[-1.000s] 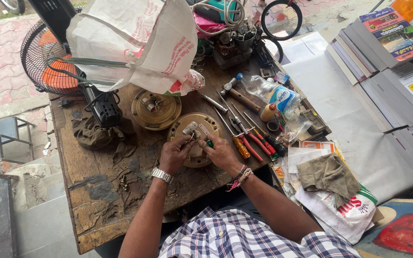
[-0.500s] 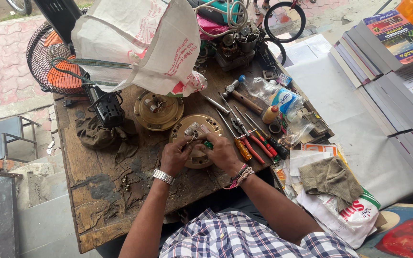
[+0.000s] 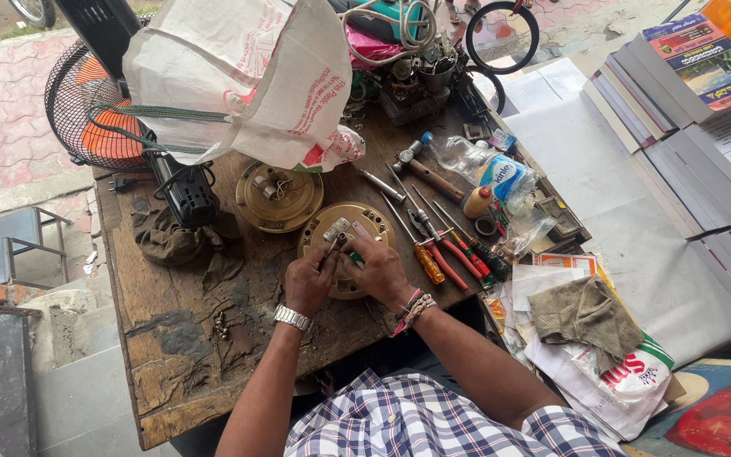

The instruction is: The person uses a screwdriver to remove screws from a circular ceiling fan base plate, then uses pliers to adjust wires and components inside the fixture. They continue to manipulate the internal parts with both hands, occasionally switching tools, while working at a cluttered workbench.

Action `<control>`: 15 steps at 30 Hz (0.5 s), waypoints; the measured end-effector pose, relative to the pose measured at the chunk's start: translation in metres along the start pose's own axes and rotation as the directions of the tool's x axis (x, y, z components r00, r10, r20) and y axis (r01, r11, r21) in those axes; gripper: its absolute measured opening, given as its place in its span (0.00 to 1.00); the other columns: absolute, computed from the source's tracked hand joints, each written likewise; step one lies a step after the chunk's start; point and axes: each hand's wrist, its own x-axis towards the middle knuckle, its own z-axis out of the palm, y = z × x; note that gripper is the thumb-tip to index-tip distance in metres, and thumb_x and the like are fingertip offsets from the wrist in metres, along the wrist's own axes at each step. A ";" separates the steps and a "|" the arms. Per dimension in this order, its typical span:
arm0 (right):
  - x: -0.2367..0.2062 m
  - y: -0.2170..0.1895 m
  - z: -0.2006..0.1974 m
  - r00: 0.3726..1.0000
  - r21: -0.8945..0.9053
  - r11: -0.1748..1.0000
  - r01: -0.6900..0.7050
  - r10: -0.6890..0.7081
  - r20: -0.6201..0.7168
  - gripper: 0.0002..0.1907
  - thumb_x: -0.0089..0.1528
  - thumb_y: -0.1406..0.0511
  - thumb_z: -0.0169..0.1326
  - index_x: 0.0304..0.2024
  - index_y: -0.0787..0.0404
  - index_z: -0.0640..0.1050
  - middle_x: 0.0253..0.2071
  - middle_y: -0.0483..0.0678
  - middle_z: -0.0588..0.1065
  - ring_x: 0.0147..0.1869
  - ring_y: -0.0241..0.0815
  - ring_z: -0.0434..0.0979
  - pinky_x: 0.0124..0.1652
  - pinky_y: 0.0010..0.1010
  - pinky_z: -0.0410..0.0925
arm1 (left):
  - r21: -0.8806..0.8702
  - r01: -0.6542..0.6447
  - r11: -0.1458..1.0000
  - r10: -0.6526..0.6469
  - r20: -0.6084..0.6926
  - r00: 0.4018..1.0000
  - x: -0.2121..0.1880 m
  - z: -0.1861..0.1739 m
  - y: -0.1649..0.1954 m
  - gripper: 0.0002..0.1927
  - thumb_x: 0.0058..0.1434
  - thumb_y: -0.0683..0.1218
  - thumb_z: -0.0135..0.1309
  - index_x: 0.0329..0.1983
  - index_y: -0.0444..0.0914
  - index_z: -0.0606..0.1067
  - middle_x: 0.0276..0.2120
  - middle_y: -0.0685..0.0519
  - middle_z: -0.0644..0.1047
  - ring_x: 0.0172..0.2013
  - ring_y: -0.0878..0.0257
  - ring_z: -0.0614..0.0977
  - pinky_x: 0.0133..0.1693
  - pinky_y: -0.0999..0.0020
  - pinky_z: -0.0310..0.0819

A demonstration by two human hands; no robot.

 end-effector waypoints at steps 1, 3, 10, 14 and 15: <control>0.000 0.001 -0.001 0.998 -0.096 0.994 0.058 -0.056 0.023 0.10 0.60 0.62 0.64 0.39 0.60 0.79 0.36 0.48 0.80 0.37 0.44 0.81 0.38 0.34 0.74 | 0.050 0.052 0.997 -0.053 0.008 0.999 0.001 0.003 0.000 0.11 0.66 0.50 0.57 0.46 0.42 0.82 0.22 0.49 0.81 0.20 0.60 0.84 0.22 0.66 0.74; 0.000 0.001 -0.003 0.995 -0.130 0.989 0.069 -0.058 0.086 0.13 0.59 0.60 0.64 0.40 0.60 0.78 0.36 0.49 0.79 0.37 0.45 0.80 0.38 0.35 0.73 | 0.149 0.156 0.976 -0.160 0.016 0.987 0.001 0.008 -0.001 0.11 0.66 0.52 0.56 0.46 0.42 0.80 0.17 0.50 0.80 0.17 0.59 0.82 0.19 0.64 0.73; 0.005 0.006 -0.007 0.983 -0.187 0.971 0.148 -0.124 0.133 0.15 0.57 0.60 0.64 0.41 0.59 0.76 0.39 0.49 0.79 0.38 0.47 0.80 0.39 0.36 0.73 | 0.158 0.182 0.971 -0.161 -0.138 0.977 0.001 0.025 0.005 0.11 0.68 0.51 0.52 0.42 0.39 0.76 0.21 0.47 0.79 0.21 0.54 0.82 0.23 0.57 0.73; 0.007 0.008 -0.006 0.979 -0.184 0.968 0.172 -0.148 0.139 0.16 0.58 0.61 0.64 0.43 0.60 0.75 0.41 0.50 0.78 0.40 0.48 0.80 0.39 0.36 0.73 | 0.070 0.273 0.960 -0.255 -0.192 0.948 0.005 0.030 0.008 0.11 0.69 0.50 0.51 0.39 0.38 0.76 0.24 0.46 0.80 0.22 0.55 0.83 0.25 0.57 0.75; 0.007 0.008 -0.006 0.980 -0.191 0.969 0.160 -0.134 0.145 0.16 0.57 0.61 0.64 0.43 0.60 0.75 0.40 0.49 0.78 0.40 0.48 0.81 0.40 0.36 0.73 | 0.045 0.282 0.958 -0.267 -0.207 0.941 0.006 0.030 0.008 0.11 0.69 0.50 0.51 0.39 0.37 0.76 0.24 0.46 0.80 0.23 0.55 0.83 0.26 0.57 0.75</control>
